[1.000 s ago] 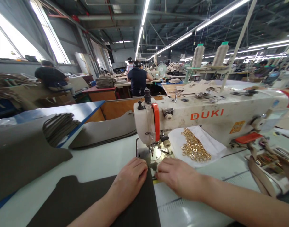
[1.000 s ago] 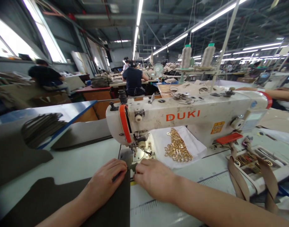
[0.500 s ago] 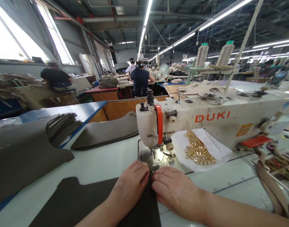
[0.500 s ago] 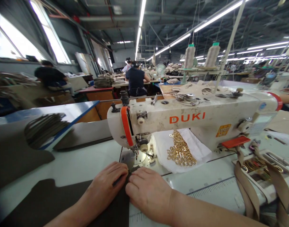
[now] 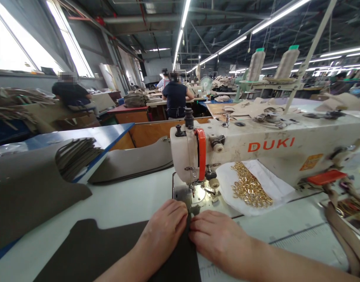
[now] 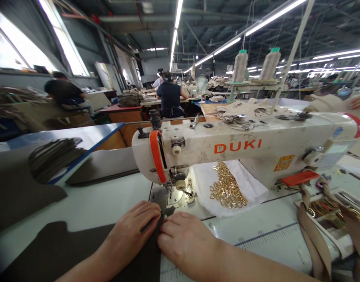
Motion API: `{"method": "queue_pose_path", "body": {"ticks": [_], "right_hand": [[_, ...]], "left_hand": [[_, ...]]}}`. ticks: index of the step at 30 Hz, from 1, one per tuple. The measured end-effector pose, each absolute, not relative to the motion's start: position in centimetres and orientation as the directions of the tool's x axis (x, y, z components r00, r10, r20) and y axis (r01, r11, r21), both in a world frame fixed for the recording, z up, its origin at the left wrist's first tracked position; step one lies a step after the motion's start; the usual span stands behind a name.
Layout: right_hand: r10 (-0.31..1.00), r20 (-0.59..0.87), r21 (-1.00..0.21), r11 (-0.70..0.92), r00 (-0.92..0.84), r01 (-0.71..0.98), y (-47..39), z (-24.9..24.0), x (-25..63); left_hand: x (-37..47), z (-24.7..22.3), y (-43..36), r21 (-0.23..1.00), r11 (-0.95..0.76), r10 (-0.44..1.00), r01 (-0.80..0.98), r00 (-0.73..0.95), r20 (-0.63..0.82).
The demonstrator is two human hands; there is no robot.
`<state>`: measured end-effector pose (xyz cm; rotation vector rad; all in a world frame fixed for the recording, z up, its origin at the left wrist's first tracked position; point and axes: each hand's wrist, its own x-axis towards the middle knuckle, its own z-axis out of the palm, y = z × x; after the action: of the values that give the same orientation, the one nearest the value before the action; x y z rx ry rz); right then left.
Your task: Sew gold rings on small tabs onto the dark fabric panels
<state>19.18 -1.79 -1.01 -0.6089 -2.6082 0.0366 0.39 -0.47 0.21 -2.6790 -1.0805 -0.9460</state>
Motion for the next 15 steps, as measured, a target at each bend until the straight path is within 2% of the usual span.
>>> {"method": "queue_pose_path", "body": {"ticks": [9,15], "right_hand": [[0.513,0.432,-0.093,0.844,-0.742,0.529,-2.1,0.4,18.6],[0.507,0.425,-0.06,0.842,-0.75,0.536,-2.0,0.3,18.6]], "left_hand": [[0.4,0.7,-0.8,0.151,-0.734,0.618,0.662,0.561,0.551],[0.0,0.8,-1.1,0.184,-0.751,0.612,0.634,0.565,0.553]]}}
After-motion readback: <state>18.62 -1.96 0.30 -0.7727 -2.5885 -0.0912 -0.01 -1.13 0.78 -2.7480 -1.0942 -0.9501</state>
